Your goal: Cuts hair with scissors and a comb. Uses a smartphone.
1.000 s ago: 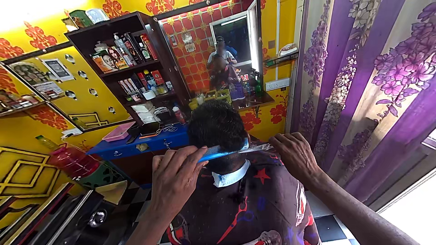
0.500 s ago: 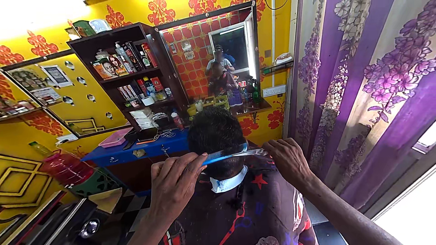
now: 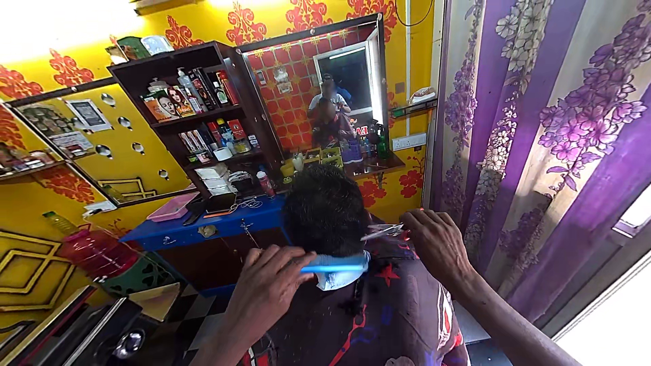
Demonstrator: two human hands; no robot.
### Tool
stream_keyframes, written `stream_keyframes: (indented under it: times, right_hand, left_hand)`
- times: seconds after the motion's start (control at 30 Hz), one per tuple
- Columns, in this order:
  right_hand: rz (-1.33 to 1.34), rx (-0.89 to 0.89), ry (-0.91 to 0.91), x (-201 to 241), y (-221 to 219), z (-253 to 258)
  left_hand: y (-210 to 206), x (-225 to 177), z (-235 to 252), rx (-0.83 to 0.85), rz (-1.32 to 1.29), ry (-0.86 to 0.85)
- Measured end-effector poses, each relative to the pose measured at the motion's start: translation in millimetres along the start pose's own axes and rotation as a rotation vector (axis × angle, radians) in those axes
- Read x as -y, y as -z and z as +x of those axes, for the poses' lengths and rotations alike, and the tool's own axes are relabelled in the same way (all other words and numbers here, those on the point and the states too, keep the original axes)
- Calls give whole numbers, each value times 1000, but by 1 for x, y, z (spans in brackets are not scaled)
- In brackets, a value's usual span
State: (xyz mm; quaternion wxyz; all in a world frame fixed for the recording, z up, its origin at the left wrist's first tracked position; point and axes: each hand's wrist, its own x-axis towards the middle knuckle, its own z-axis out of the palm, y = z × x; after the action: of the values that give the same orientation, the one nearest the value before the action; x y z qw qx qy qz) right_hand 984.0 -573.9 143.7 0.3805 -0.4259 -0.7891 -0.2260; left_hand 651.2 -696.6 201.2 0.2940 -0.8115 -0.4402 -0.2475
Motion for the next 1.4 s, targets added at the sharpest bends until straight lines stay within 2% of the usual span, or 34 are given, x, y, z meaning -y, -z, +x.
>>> stream_keyframes:
  times: [0.13,0.27,0.37,0.47,0.57,0.77,0.87,0.97,1.13,1.23,1.4]
  right_hand:
    - [-16,28,14,-6,-3,-2]
    - [-30,174,3,7,-1,12]
    - [-31,184,43,21,2,26]
    - [-34,112,120,30,6,28]
    - [-25,30,139,18,0,17]
    - [-94,109,42,21,4,22]
    - [-59,6,134,21,-6,20]
    - [0,-41,127,15,-6,13]
    - [-1,-22,36,-8,-1,4]
    - [-24,-43,57,-18,-4,4]
    - [-24,30,99,-16,-5,14]
  left_hand:
    - [8,11,14,-167,16,70]
    - [9,12,28,-264,90,29]
    - [6,9,30,-305,128,-17]
    - [7,6,31,-310,142,-33]
    - [7,6,32,-311,147,-30]
    - [6,6,33,-307,155,-28]
    - [5,5,34,-318,157,-29]
    - [3,1,26,-325,128,-30]
    - [-2,9,7,-47,33,-89]
    - [3,18,18,-123,39,-24]
    - [8,16,42,-232,109,14]
